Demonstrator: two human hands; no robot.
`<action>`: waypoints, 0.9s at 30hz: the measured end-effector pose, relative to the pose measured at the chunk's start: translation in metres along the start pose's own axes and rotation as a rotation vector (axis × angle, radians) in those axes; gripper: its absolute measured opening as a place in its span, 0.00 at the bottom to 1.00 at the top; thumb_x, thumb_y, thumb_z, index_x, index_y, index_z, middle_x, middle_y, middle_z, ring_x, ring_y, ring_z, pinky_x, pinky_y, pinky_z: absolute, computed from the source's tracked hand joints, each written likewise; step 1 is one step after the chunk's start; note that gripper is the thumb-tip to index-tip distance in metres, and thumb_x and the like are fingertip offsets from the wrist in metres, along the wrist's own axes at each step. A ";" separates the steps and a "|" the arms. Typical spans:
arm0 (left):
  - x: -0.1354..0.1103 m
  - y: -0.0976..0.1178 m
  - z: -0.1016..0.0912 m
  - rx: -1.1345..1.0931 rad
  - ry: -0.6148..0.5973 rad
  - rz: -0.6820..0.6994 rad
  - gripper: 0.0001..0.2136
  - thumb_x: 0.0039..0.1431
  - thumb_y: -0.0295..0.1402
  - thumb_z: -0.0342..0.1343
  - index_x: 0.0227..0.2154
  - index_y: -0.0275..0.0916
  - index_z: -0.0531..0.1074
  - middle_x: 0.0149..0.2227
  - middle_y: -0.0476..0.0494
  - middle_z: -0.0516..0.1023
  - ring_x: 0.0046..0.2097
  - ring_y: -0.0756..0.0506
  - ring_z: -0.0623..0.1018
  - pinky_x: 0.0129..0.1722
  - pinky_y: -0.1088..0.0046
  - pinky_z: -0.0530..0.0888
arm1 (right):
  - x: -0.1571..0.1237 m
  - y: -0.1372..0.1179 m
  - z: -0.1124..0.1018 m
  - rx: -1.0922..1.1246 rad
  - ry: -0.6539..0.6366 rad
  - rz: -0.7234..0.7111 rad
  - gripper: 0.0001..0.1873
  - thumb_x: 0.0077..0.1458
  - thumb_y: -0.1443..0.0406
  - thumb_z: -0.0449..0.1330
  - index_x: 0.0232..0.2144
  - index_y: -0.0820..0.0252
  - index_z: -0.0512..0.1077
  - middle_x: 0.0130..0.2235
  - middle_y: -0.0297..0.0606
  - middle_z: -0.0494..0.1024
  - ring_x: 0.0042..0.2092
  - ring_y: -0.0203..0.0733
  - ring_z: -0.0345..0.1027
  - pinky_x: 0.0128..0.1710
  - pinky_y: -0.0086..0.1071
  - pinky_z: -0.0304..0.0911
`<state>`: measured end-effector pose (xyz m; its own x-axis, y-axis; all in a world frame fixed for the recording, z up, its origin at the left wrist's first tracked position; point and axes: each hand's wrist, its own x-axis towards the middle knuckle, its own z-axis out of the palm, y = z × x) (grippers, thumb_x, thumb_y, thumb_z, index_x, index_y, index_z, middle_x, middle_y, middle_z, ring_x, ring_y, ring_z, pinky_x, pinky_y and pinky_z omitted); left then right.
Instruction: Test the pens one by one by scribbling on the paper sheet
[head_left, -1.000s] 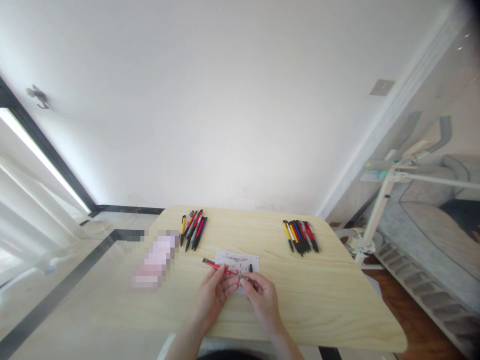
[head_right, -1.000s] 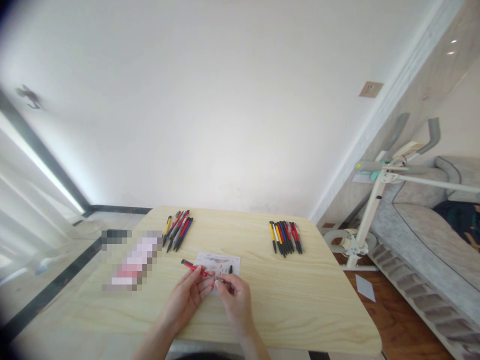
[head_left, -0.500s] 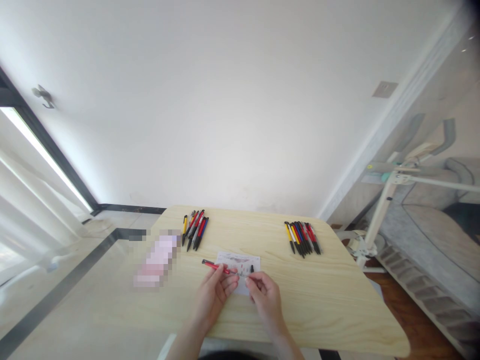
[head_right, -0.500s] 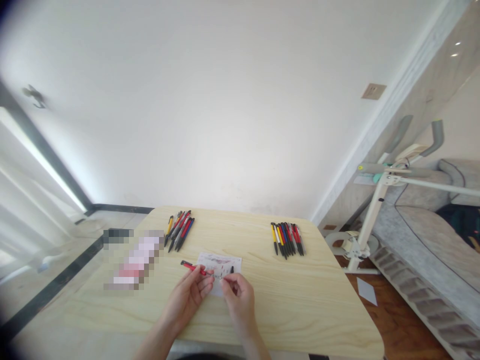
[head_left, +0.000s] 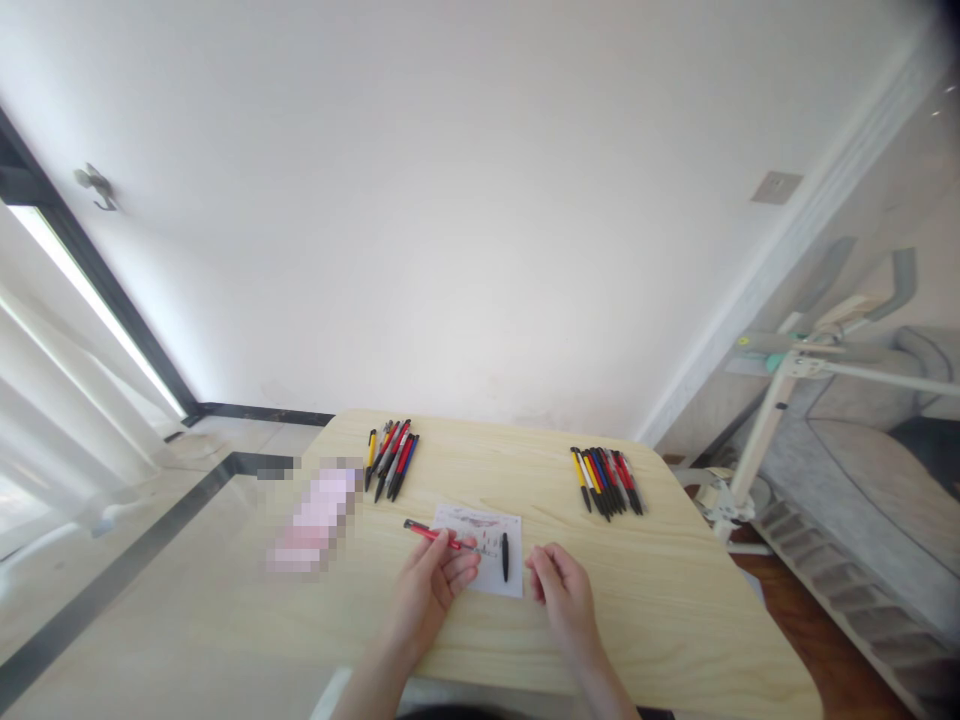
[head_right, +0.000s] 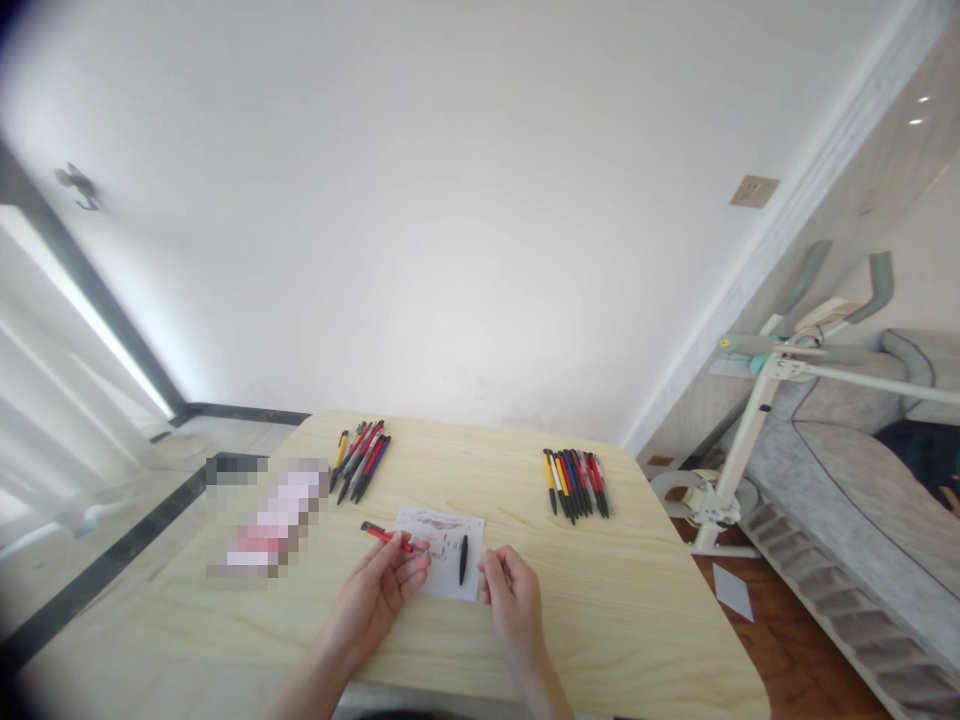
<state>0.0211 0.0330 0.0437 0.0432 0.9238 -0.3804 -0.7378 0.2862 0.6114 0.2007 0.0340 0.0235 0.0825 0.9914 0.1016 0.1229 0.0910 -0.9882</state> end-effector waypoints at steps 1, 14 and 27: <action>0.000 0.000 0.000 0.000 0.002 0.001 0.03 0.56 0.28 0.53 0.33 0.34 0.67 0.32 0.37 0.79 0.30 0.47 0.79 0.31 0.72 0.76 | 0.002 0.000 -0.001 -0.044 -0.015 0.000 0.21 0.54 0.51 0.52 0.20 0.61 0.65 0.17 0.28 0.63 0.19 0.32 0.56 0.19 0.25 0.53; 0.000 0.000 0.000 -0.002 0.033 -0.001 0.03 0.55 0.28 0.54 0.33 0.34 0.68 0.31 0.37 0.79 0.28 0.47 0.79 0.29 0.74 0.75 | 0.028 -0.025 -0.009 -0.575 -0.293 -0.359 0.13 0.55 0.69 0.50 0.38 0.57 0.73 0.36 0.40 0.76 0.36 0.41 0.68 0.36 0.31 0.62; 0.001 0.000 -0.002 -0.025 0.030 -0.015 0.03 0.55 0.28 0.54 0.32 0.34 0.68 0.32 0.38 0.79 0.28 0.47 0.79 0.28 0.74 0.76 | 0.046 -0.048 -0.015 -1.059 -0.675 -0.679 0.11 0.55 0.69 0.52 0.30 0.57 0.75 0.35 0.37 0.73 0.38 0.40 0.63 0.38 0.31 0.57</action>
<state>0.0201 0.0330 0.0420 0.0344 0.9116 -0.4096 -0.7537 0.2928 0.5884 0.2132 0.0739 0.0777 -0.7321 0.6660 0.1429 0.6401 0.7444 -0.1902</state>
